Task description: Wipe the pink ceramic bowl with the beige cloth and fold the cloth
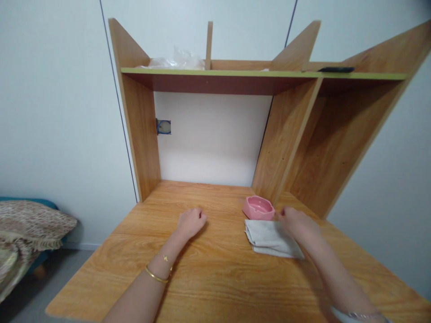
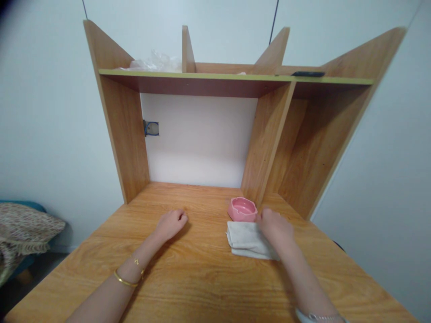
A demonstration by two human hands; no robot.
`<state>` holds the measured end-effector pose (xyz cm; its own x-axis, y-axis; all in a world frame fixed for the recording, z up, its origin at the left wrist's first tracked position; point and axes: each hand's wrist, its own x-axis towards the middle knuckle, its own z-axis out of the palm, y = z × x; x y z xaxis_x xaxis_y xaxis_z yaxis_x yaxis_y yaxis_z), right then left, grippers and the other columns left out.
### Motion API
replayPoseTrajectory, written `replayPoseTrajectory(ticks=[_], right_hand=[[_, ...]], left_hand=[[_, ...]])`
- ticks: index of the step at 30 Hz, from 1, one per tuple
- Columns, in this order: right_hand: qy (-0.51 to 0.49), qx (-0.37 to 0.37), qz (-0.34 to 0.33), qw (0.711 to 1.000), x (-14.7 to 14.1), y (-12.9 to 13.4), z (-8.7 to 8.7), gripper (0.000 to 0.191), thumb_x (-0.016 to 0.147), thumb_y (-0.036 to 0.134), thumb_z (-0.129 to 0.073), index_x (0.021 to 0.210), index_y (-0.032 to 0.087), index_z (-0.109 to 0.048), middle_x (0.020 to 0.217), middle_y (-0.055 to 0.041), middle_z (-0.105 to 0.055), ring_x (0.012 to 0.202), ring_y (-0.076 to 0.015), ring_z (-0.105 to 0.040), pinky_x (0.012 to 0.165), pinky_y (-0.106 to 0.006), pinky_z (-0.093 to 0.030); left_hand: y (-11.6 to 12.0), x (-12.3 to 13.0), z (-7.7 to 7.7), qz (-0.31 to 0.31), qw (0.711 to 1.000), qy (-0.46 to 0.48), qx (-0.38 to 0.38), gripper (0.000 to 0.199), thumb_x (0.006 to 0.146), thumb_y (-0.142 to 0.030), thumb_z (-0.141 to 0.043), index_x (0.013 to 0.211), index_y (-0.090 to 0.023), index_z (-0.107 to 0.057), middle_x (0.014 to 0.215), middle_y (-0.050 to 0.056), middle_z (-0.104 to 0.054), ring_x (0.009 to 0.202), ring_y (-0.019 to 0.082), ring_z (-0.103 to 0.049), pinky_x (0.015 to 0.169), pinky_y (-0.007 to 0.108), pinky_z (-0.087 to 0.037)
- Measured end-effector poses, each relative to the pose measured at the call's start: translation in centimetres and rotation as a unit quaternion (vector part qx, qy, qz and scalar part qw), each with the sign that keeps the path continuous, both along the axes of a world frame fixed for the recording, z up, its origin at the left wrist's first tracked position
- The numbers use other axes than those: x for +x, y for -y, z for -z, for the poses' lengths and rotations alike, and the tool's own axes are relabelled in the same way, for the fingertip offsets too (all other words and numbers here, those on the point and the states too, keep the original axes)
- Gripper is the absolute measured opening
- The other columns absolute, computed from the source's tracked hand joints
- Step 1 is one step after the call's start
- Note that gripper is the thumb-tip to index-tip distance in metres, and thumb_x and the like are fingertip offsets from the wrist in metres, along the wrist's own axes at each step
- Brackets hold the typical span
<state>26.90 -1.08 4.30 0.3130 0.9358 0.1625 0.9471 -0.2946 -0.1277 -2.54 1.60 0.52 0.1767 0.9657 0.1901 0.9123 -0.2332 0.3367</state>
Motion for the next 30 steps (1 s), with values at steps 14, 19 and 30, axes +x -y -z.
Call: replayPoseTrajectory(ticks=[14, 19, 30], right_hand=[[-0.097, -0.043, -0.304, 0.947, -12.2, -1.9, 6.2, 0.052, 0.085, 0.031, -0.037, 0.128, 0.003, -0.037, 0.134, -0.0194, -0.038, 0.127, -0.024, -0.029, 0.102, -0.034, -0.023], [-0.113, -0.078, -0.318, 0.938, -12.6, -1.7, 6.7, 0.065, 0.086, 0.045, -0.029, 0.136, 0.003, -0.024, 0.143, -0.0157, -0.022, 0.132, -0.0233, -0.013, 0.106, -0.038, -0.013], [-0.099, -0.103, -0.32, 0.937, -12.4, -1.1, 6.8, 0.066, 0.086, 0.051, -0.023, 0.137, 0.01, -0.023, 0.144, -0.0111, -0.019, 0.133, -0.0245, -0.01, 0.106, -0.042, -0.01]], left_hand=[[-0.8, -0.7, 2.1, 0.077, 0.997, -0.008, 0.027, 0.048, 0.081, -0.025, -0.038, 0.126, -0.007, -0.041, 0.132, 0.014, -0.043, 0.122, 0.021, -0.037, 0.103, 0.031, -0.024], [-0.7, -0.7, 2.3, 0.108, 0.992, -0.056, -0.042, 0.055, 0.088, -0.037, -0.019, 0.134, -0.007, -0.027, 0.142, 0.011, -0.025, 0.131, 0.02, -0.019, 0.106, 0.037, -0.015], [-0.2, -0.7, 1.9, 0.144, 0.978, -0.092, -0.121, 0.059, 0.089, -0.04, -0.009, 0.138, -0.007, -0.016, 0.144, 0.011, -0.013, 0.133, 0.019, -0.005, 0.106, 0.042, -0.009]])
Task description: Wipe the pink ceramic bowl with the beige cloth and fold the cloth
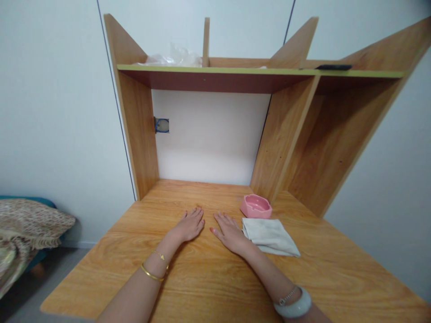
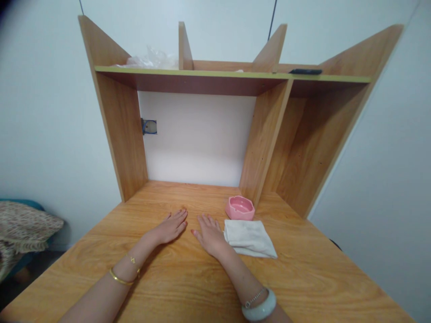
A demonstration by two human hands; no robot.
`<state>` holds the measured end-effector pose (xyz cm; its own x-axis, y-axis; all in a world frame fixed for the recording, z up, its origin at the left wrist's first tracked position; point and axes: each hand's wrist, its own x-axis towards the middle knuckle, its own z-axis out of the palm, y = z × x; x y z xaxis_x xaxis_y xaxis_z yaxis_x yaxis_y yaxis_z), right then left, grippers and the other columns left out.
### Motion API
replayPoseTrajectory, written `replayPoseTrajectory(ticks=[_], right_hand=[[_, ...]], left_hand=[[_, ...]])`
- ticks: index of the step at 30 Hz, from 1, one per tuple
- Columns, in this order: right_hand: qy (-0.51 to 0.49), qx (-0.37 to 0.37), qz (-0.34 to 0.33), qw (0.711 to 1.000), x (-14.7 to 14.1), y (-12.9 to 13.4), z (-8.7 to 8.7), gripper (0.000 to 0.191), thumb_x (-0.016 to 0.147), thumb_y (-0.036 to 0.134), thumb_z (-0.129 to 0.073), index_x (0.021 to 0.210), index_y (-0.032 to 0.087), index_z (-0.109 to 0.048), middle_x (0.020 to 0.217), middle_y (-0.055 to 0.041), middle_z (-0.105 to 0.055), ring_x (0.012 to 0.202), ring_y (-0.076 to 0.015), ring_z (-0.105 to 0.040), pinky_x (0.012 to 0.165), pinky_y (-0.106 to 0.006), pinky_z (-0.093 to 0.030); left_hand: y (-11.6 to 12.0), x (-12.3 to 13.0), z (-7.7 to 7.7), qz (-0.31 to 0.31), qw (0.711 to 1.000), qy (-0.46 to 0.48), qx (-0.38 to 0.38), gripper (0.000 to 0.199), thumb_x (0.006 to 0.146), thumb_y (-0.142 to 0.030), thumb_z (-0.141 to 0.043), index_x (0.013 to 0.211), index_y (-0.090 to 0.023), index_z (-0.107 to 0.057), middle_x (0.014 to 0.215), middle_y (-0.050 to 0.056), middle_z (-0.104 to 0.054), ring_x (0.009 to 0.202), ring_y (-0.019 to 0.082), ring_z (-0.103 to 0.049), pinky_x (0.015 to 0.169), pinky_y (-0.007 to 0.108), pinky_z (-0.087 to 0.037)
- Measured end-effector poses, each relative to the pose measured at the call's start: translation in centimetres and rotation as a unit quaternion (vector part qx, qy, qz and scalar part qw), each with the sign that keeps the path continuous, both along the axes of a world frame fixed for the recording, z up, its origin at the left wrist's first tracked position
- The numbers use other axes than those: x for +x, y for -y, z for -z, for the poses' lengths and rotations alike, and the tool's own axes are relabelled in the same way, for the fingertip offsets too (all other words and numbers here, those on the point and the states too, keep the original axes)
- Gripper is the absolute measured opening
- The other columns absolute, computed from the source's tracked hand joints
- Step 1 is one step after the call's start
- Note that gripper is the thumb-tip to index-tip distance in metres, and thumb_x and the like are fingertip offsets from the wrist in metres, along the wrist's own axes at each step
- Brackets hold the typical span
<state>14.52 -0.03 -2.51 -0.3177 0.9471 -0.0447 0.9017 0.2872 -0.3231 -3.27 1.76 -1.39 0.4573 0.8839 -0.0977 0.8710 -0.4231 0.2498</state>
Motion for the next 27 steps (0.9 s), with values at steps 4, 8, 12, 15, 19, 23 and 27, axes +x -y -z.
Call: replayPoseTrajectory(ticks=[4, 8, 12, 15, 19, 23, 27], right_hand=[[0.005, 0.005, -0.004, 1.0, 0.0, -0.01, 0.03, 0.066, 0.086, 0.051, -0.023, 0.137, 0.01, -0.024, 0.144, -0.0112, -0.02, 0.133, -0.0243, -0.011, 0.106, -0.041, -0.011], [0.009, 0.008, -0.004, 1.0, 0.0, 0.05, -0.03, 0.064, 0.086, 0.05, -0.024, 0.137, 0.011, -0.025, 0.144, -0.0109, -0.02, 0.133, -0.0242, -0.011, 0.106, -0.042, -0.011], [0.011, 0.007, -0.007, 1.0, -0.01, 0.36, -0.38, 0.063, 0.086, 0.049, -0.024, 0.137, 0.012, -0.024, 0.144, -0.011, -0.021, 0.132, -0.0245, -0.012, 0.106, -0.042, -0.012], [0.014, 0.006, -0.015, 1.0, -0.04, 0.63, -0.66, 0.063, 0.087, 0.048, -0.025, 0.137, 0.011, -0.023, 0.144, -0.0113, -0.021, 0.132, -0.0247, -0.013, 0.105, -0.041, -0.013], [0.015, 0.003, -0.015, 1.0, -0.04, 0.72, -0.69, 0.062, 0.087, 0.047, -0.026, 0.137, 0.012, -0.024, 0.144, -0.0106, -0.02, 0.132, -0.0252, -0.013, 0.105, -0.042, -0.013], [0.014, 0.004, -0.016, 1.0, 0.05, 0.6, -0.49, 0.062, 0.086, 0.049, -0.025, 0.137, 0.013, -0.024, 0.144, -0.0105, -0.02, 0.132, -0.0248, -0.012, 0.105, -0.042, -0.013], [0.017, 0.007, -0.019, 1.0, 0.09, 0.58, -0.48, 0.062, 0.086, 0.049, -0.024, 0.137, 0.014, -0.024, 0.144, -0.0102, -0.021, 0.132, -0.0244, -0.012, 0.105, -0.042, -0.013]], left_hand=[[0.13, 0.13, -0.07, -0.003, 1.0, -0.01, 0.007, 0.058, 0.088, -0.037, -0.011, 0.137, -0.007, -0.017, 0.144, 0.01, -0.013, 0.133, 0.019, -0.008, 0.106, 0.043, -0.011], [0.19, 0.25, 0.04, 0.0, 1.0, -0.017, 0.018, 0.06, 0.088, -0.04, -0.013, 0.137, -0.007, -0.017, 0.144, 0.011, -0.014, 0.133, 0.021, -0.008, 0.106, 0.044, -0.011], [0.23, 0.3, 0.14, 0.0, 0.999, -0.02, 0.032, 0.062, 0.087, -0.044, -0.014, 0.137, -0.007, -0.017, 0.144, 0.012, -0.015, 0.133, 0.022, -0.008, 0.105, 0.045, -0.012], [0.21, 0.33, 0.22, -0.003, 0.999, -0.021, 0.035, 0.063, 0.087, -0.044, -0.014, 0.137, -0.007, -0.018, 0.144, 0.013, -0.016, 0.133, 0.022, -0.009, 0.105, 0.045, -0.012], [0.17, 0.4, 0.29, -0.006, 0.999, -0.02, 0.038, 0.062, 0.087, -0.044, -0.015, 0.137, -0.007, -0.018, 0.144, 0.012, -0.016, 0.133, 0.022, -0.009, 0.105, 0.045, -0.012], [0.22, 0.47, 0.25, -0.009, 0.999, -0.018, 0.037, 0.062, 0.087, -0.044, -0.016, 0.137, -0.007, -0.019, 0.144, 0.012, -0.017, 0.133, 0.022, -0.009, 0.105, 0.045, -0.012], [0.22, 0.51, 0.2, -0.01, 0.999, -0.019, 0.036, 0.062, 0.087, -0.043, -0.015, 0.137, -0.007, -0.019, 0.144, 0.012, -0.016, 0.133, 0.022, -0.009, 0.105, 0.045, -0.012]])
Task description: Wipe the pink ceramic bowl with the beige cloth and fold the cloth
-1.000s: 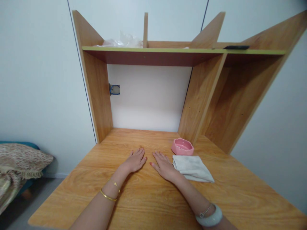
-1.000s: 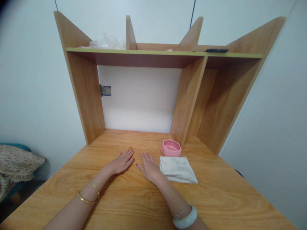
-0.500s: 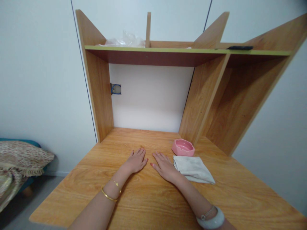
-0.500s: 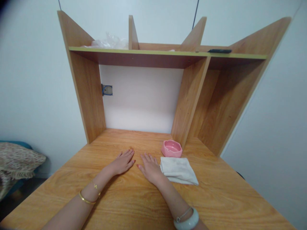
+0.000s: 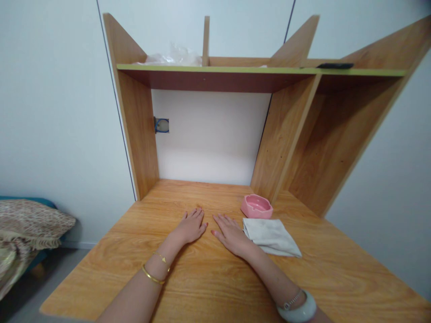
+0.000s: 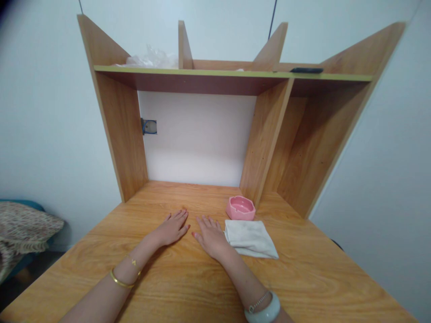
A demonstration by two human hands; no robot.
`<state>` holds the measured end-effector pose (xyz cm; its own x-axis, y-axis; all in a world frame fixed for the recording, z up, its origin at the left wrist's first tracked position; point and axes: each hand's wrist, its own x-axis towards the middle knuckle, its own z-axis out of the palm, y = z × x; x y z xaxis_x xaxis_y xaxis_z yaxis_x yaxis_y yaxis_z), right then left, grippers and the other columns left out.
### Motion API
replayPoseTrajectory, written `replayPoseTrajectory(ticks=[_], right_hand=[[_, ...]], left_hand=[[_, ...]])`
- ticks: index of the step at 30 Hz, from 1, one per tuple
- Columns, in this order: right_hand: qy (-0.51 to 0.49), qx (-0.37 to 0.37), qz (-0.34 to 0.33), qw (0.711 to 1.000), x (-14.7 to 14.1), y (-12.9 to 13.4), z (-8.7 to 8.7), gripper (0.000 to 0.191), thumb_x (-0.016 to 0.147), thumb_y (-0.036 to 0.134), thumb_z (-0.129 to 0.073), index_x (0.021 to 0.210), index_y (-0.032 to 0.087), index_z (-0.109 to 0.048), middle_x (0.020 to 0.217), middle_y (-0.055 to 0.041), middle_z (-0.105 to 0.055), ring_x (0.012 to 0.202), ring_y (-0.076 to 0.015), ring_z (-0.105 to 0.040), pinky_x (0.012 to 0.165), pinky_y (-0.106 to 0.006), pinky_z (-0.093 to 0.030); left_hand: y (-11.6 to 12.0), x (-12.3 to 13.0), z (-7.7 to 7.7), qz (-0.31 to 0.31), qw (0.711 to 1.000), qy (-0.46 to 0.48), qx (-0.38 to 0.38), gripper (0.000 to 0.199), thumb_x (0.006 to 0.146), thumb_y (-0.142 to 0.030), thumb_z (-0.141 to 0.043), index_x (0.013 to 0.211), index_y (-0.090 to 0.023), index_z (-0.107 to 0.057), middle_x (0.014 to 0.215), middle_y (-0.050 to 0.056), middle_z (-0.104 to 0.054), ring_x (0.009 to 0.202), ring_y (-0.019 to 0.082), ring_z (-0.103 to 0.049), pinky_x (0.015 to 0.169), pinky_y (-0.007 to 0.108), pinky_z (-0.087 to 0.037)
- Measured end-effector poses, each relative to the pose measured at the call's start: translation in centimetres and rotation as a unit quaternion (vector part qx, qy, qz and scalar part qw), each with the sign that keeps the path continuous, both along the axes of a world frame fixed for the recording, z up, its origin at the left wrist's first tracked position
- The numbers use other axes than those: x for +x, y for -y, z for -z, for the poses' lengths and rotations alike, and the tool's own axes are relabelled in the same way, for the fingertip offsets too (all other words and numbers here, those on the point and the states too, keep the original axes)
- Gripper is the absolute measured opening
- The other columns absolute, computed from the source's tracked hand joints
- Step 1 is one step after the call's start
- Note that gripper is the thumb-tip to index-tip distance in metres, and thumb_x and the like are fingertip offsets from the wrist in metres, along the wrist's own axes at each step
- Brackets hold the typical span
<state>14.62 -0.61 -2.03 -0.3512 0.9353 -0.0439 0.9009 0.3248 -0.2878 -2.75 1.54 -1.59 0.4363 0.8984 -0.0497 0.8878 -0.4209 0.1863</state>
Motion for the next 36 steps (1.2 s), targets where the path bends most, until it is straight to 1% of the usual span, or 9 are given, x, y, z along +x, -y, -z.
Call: replayPoseTrajectory(ticks=[15, 22, 36], right_hand=[[0.005, 0.0, -0.003, 1.0, -0.12, 0.21, -0.31, 0.061, 0.087, 0.048, -0.025, 0.137, 0.014, -0.024, 0.144, -0.0108, -0.019, 0.132, -0.0253, -0.012, 0.105, -0.043, -0.014], [0.012, 0.004, -0.008, 1.0, -0.05, 0.11, -0.18, 0.061, 0.087, 0.047, -0.025, 0.137, 0.012, -0.024, 0.144, -0.0128, -0.019, 0.132, -0.0261, -0.012, 0.105, -0.044, -0.014], [0.006, 0.003, -0.003, 1.0, -0.09, 0.04, -0.02, 0.061, 0.087, 0.048, -0.024, 0.137, 0.013, -0.025, 0.144, -0.0111, -0.02, 0.132, -0.0251, -0.012, 0.105, -0.043, -0.013]], left_hand=[[0.01, 0.0, 0.0, 0.0, 1.0, 0.0, 0.0, 0.062, 0.087, -0.044, -0.015, 0.137, -0.008, -0.019, 0.143, 0.012, -0.018, 0.133, 0.022, -0.009, 0.105, 0.046, -0.013], [-0.06, 0.03, 0.07, -0.001, 1.0, -0.006, -0.002, 0.062, 0.087, -0.044, -0.015, 0.137, -0.008, -0.018, 0.144, 0.012, -0.017, 0.133, 0.022, -0.009, 0.105, 0.045, -0.012], [0.04, 0.03, -0.13, 0.003, 1.0, -0.003, -0.005, 0.062, 0.087, -0.043, -0.015, 0.137, -0.007, -0.019, 0.144, 0.012, -0.016, 0.133, 0.023, -0.01, 0.105, 0.046, -0.012]])
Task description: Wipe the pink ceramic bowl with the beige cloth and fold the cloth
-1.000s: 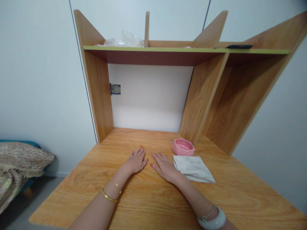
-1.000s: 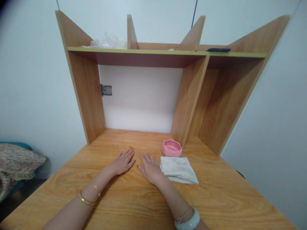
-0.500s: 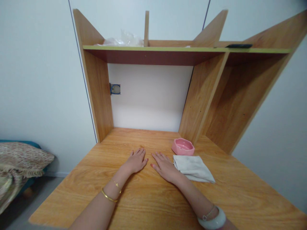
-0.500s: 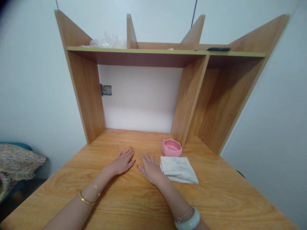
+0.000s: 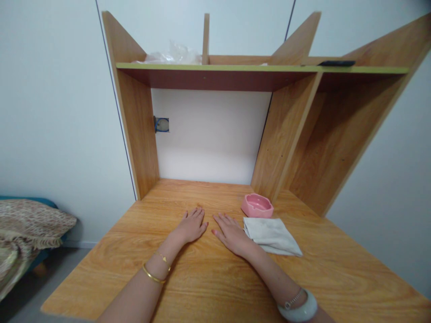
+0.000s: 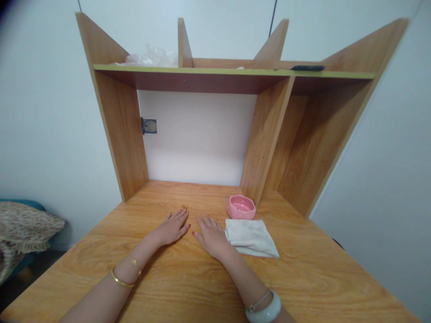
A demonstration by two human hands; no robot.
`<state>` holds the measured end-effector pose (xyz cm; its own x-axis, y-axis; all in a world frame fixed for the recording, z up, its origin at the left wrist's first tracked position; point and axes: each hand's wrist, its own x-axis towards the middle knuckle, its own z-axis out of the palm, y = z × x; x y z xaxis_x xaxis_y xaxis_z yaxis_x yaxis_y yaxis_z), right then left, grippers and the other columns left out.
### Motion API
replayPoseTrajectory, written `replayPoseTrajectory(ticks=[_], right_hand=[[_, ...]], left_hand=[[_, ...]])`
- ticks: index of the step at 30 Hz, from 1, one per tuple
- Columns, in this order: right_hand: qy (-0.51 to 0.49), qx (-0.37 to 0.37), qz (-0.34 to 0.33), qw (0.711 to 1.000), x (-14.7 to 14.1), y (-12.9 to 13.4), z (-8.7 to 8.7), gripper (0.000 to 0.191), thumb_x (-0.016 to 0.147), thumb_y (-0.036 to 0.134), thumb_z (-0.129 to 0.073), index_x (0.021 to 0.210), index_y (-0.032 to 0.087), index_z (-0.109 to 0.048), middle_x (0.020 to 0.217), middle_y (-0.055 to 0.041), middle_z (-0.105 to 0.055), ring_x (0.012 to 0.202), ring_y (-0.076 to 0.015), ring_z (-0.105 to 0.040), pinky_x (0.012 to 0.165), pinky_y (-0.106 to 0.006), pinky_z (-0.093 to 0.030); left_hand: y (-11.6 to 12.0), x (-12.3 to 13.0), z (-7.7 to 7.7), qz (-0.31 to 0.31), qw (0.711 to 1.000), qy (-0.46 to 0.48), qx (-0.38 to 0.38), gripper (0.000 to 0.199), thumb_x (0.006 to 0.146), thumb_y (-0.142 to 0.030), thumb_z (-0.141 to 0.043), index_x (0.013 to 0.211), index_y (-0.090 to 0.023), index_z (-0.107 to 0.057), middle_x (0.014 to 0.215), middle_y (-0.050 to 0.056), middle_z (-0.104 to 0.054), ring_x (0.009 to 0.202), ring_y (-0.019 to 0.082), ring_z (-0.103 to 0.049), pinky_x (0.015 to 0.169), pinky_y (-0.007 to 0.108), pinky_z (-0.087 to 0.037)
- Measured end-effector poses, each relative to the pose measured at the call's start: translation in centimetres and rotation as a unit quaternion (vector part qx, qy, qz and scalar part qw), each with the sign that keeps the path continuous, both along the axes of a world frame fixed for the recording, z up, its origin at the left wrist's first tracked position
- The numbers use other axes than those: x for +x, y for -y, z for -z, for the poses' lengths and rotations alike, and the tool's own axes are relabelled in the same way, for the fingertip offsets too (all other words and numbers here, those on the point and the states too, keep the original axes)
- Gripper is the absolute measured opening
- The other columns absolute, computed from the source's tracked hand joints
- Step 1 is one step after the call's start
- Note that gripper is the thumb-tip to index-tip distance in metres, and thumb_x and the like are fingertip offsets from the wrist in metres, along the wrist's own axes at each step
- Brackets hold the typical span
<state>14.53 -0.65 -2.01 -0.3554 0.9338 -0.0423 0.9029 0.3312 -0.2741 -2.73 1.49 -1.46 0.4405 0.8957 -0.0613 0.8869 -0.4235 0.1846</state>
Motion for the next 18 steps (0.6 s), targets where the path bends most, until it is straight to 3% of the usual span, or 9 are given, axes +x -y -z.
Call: replayPoseTrajectory(ticks=[18], right_hand=[[0.005, 0.003, 0.0, 1.0, 0.01, 0.04, -0.12, 0.06, 0.087, 0.047, -0.025, 0.136, 0.013, -0.026, 0.143, -0.0122, -0.022, 0.132, -0.0261, -0.014, 0.105, -0.043, -0.015]], left_hand=[[-0.18, -0.02, 0.28, -0.002, 1.0, 0.0, 0.004, 0.062, 0.087, -0.044, -0.015, 0.137, -0.008, -0.019, 0.144, 0.012, -0.016, 0.133, 0.023, -0.009, 0.105, 0.046, -0.012]])
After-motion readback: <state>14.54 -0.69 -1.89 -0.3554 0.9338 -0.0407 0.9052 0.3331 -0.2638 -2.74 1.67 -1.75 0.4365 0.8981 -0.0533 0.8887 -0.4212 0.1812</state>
